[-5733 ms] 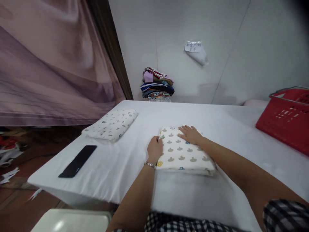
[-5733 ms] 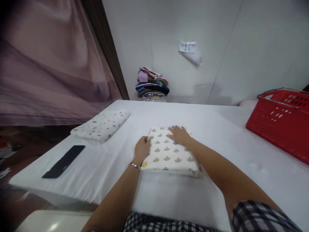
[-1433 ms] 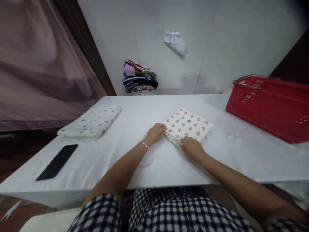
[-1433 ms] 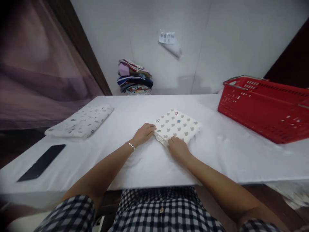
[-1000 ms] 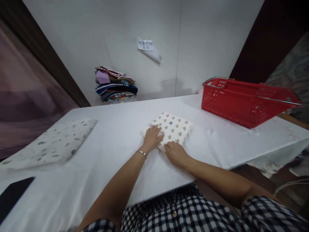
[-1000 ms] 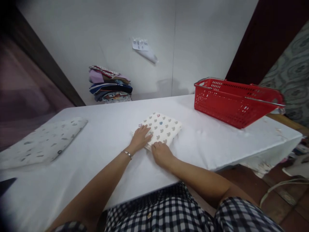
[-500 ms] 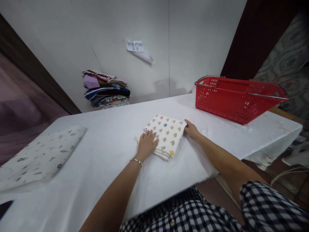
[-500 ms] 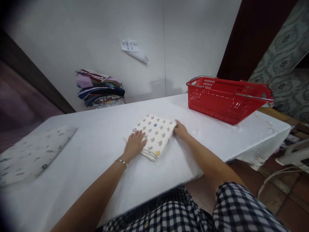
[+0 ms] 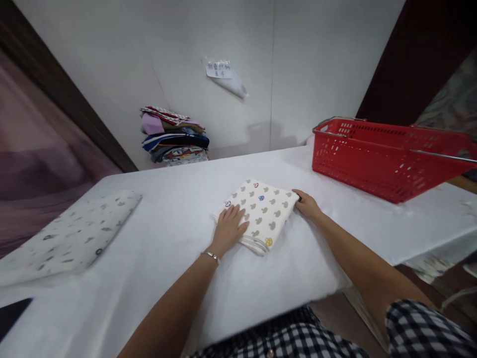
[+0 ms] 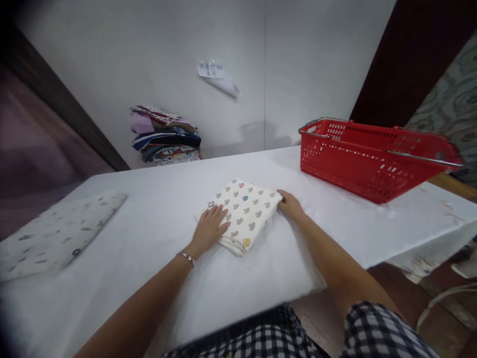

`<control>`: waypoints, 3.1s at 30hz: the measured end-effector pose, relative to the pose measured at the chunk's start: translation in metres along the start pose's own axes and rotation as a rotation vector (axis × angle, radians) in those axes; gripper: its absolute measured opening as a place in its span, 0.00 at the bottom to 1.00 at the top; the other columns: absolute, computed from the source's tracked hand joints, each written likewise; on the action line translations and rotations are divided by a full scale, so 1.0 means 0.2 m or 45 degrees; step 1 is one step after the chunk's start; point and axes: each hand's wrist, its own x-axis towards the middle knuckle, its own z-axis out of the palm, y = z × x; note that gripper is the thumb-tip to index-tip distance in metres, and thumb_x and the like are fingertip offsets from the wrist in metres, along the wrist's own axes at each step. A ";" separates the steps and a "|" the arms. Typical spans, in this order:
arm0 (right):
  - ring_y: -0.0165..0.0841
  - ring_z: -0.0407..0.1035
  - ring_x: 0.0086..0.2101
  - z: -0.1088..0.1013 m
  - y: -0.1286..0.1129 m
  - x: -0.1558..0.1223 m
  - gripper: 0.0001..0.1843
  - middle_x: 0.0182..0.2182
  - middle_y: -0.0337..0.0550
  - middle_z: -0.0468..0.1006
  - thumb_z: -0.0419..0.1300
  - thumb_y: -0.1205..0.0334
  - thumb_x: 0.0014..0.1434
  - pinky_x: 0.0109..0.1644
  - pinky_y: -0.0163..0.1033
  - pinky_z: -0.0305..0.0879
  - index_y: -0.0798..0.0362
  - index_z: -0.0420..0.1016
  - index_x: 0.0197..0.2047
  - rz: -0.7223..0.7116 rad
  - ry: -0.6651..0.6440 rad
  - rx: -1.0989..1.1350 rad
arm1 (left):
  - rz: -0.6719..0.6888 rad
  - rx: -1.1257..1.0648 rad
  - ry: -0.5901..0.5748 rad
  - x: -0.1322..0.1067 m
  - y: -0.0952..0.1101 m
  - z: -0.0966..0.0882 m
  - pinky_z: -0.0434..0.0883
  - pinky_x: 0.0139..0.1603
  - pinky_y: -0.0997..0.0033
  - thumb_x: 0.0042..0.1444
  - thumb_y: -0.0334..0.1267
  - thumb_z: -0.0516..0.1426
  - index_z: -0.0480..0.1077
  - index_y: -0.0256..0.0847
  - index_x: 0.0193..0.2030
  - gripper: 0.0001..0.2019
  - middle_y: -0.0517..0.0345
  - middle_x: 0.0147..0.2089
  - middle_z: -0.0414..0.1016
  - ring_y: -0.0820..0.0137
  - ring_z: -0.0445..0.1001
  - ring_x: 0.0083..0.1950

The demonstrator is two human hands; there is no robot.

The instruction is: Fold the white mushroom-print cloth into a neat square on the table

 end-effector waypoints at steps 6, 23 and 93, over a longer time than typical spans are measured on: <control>0.38 0.70 0.47 0.04 -0.06 0.02 0.25 0.47 0.39 0.77 0.52 0.65 0.50 0.50 0.41 0.65 0.47 0.71 0.53 0.054 -0.009 0.015 | 0.004 0.012 -0.010 0.00 0.01 -0.01 0.52 0.65 0.53 0.63 0.47 0.47 0.62 0.43 0.61 0.22 0.52 0.66 0.59 0.59 0.53 0.67; 0.44 0.69 0.49 -0.15 -0.29 0.14 0.30 0.54 0.47 0.71 0.56 0.55 0.53 0.49 0.47 0.68 0.50 0.65 0.60 0.166 -0.175 0.103 | -0.095 -0.064 0.081 -0.03 0.06 0.00 0.52 0.66 0.52 0.62 0.44 0.50 0.64 0.43 0.59 0.20 0.52 0.65 0.61 0.60 0.54 0.67; 0.44 0.44 0.64 0.54 -0.56 0.42 0.31 0.66 0.45 0.52 0.38 0.42 0.64 0.63 0.56 0.44 0.46 0.56 0.65 -0.461 -0.479 -0.643 | -1.076 -0.504 0.164 -0.05 -0.19 -0.12 0.66 0.36 0.67 0.54 0.39 0.54 0.66 0.42 0.33 0.04 0.56 0.35 0.72 0.66 0.70 0.37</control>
